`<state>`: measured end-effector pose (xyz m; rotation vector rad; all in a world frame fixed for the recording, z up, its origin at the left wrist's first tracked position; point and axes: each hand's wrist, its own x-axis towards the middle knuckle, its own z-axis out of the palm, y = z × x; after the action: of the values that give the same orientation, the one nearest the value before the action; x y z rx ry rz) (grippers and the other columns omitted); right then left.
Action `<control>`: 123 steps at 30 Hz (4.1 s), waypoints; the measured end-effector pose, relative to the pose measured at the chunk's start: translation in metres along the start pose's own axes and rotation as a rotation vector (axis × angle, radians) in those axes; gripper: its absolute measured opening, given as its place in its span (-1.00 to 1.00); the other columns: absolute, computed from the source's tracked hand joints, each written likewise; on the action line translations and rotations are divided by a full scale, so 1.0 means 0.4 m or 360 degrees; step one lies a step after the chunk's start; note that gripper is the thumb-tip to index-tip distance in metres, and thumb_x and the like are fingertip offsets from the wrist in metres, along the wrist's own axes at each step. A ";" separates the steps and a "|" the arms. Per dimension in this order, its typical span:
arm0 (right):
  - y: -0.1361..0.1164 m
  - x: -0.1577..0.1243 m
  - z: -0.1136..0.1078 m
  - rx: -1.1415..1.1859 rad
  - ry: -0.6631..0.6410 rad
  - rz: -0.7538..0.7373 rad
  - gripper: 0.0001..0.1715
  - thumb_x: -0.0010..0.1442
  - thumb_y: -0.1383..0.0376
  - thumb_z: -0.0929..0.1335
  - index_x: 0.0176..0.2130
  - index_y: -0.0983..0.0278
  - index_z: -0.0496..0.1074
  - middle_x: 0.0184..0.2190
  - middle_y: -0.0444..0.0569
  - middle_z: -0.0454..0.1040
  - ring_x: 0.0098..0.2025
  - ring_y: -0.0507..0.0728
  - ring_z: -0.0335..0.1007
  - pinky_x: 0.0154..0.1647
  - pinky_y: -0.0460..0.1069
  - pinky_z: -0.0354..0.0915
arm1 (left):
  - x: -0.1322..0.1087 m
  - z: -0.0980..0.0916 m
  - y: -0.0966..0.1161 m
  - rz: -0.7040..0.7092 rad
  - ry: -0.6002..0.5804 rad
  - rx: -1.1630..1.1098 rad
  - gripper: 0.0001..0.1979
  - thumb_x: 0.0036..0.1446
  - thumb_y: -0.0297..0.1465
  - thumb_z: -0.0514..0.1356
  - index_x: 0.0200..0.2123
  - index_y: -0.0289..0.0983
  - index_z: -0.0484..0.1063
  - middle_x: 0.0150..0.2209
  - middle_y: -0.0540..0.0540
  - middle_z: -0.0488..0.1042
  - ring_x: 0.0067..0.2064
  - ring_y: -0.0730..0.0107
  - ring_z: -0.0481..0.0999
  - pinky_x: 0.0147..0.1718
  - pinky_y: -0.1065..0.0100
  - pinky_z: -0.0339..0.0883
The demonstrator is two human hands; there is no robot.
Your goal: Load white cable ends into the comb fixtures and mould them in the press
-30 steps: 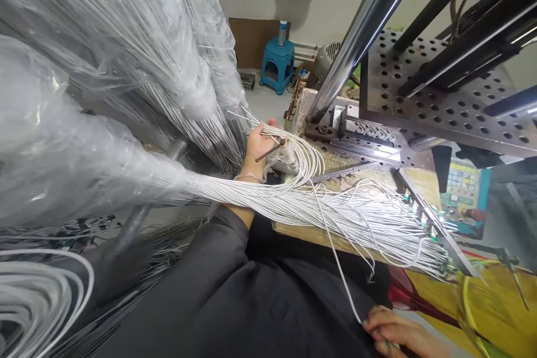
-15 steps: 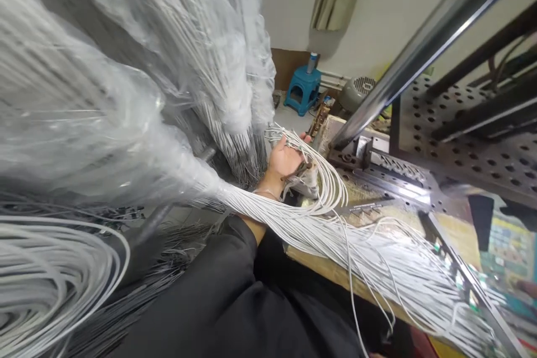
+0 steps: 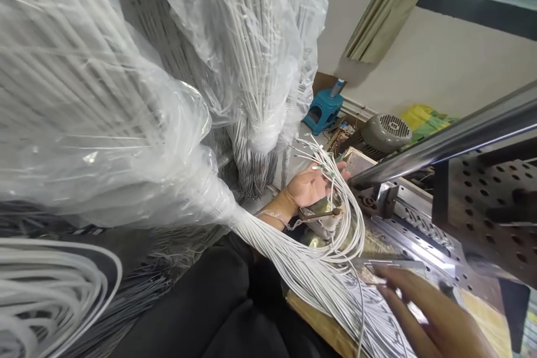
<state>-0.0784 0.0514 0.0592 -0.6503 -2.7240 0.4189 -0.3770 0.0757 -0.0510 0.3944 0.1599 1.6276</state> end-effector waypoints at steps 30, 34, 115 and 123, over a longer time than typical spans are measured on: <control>0.076 0.436 0.208 0.0225 0.0740 0.0367 -0.81 0.19 0.19 0.44 -0.28 0.26 0.62 -0.24 0.01 0.58 -0.33 0.11 0.48 -0.29 0.02 0.39 | 0.023 -0.023 -0.046 0.0277 0.0116 0.0228 -0.35 -0.15 -0.43 0.57 -0.03 -0.24 0.32 -0.04 -0.12 0.57 0.07 0.22 0.55 0.22 0.09 0.23; 0.057 0.418 0.210 0.0428 0.0781 0.0412 -0.85 0.18 0.21 0.47 -0.29 0.25 0.59 -0.36 -0.07 0.56 -0.38 0.09 0.46 -0.34 0.00 0.37 | 0.019 -0.026 -0.044 0.0233 0.0193 0.0259 -0.33 -0.13 -0.39 0.58 -0.03 -0.24 0.29 -0.03 -0.16 0.59 0.02 0.23 0.59 0.17 0.09 0.28; -0.028 0.570 0.212 0.0524 0.0804 0.0051 -0.91 0.17 0.25 0.46 -0.34 0.20 0.61 -0.25 -0.03 0.63 -0.20 0.16 0.56 -0.12 0.08 0.46 | 0.010 -0.040 -0.027 0.0375 0.0216 0.1063 -0.60 -0.03 -0.18 0.49 -0.22 -0.33 0.60 -0.25 -0.15 0.61 -0.18 0.16 0.52 -0.07 0.17 0.36; -0.031 0.552 0.216 0.0489 0.0738 0.0132 -0.90 0.13 0.33 0.45 -0.29 0.19 0.61 -0.31 -0.09 0.63 -0.30 0.12 0.53 -0.20 0.02 0.45 | 0.019 -0.087 -0.045 0.0377 0.0207 0.1195 -0.64 -0.01 -0.19 0.47 -0.24 -0.32 0.60 -0.23 -0.14 0.59 -0.17 0.21 0.50 -0.08 0.21 0.35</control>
<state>-0.3019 0.1281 0.0349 -0.6769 -2.1467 0.6060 -0.3727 0.0896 -0.0883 0.9028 0.8623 1.7866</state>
